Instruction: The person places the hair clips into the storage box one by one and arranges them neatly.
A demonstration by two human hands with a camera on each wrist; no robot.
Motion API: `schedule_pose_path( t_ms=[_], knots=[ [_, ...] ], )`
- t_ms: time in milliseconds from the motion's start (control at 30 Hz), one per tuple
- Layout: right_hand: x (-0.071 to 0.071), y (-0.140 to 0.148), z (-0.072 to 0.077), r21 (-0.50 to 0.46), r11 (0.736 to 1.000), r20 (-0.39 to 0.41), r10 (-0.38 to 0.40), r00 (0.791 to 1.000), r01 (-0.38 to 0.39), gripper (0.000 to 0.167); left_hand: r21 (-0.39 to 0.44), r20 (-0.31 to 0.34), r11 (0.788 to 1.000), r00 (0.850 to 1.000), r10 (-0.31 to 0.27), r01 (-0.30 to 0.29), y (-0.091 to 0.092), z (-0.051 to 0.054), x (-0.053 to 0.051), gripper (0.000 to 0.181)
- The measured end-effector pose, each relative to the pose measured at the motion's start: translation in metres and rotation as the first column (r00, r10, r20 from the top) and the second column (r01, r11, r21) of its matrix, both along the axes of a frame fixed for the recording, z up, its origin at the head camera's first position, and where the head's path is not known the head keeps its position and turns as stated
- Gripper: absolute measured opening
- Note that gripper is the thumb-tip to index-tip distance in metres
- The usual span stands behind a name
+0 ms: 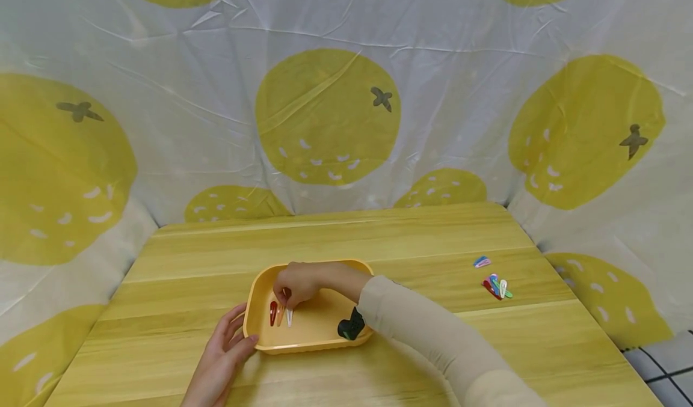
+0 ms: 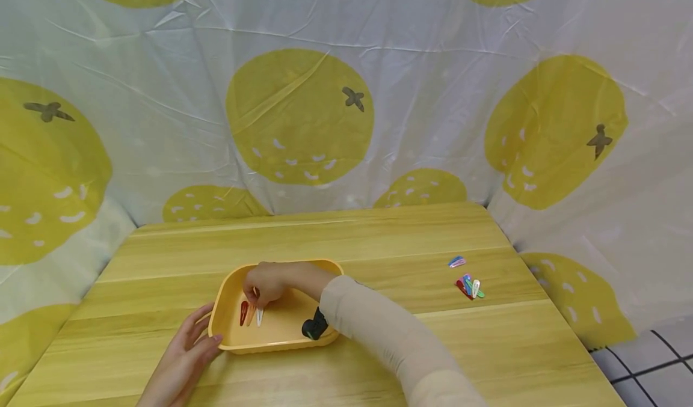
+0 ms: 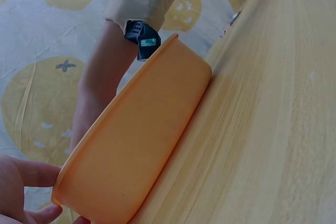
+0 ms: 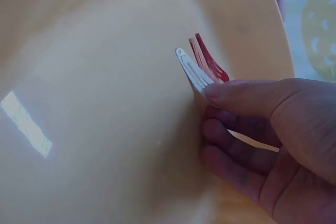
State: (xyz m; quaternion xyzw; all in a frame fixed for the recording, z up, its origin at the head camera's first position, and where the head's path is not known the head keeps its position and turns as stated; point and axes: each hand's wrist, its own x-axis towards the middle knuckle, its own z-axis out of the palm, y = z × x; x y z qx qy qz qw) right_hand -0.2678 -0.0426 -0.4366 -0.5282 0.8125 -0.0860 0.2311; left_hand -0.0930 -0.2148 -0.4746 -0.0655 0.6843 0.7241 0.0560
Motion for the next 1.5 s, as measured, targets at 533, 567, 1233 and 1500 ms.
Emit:
schedule_pose_path(
  t_ms=[533, 567, 1233, 1500],
  knots=[
    [0.003, -0.005, -0.006, 0.007, 1.0, -0.047, -0.028, 0.999, 0.028, 0.016, -0.006, 0.0, 1.0, 1.0, 0.006, -0.006, -0.001, -0.001, 0.002, 0.072],
    [0.003, -0.005, -0.006, 0.008, 1.0, -0.048, -0.03, 0.998, 0.03, 0.016, -0.006, 0.0, 1.0, 1.0, 0.006, -0.006, 0.0, 0.0, 0.002, 0.072],
    [0.005, -0.003, 0.0, 0.005, 1.0, -0.067, -0.021, 0.998, 0.021, 0.017, -0.008, -0.013, 1.0, 1.0, 0.013, -0.013, 0.002, 0.001, 0.001, 0.069],
    [0.006, -0.003, 0.007, 0.01, 0.999, -0.06, -0.032, 0.998, 0.033, 0.015, 0.001, 0.003, 1.0, 1.0, 0.008, -0.008, 0.001, 0.001, 0.002, 0.07]
  ],
)
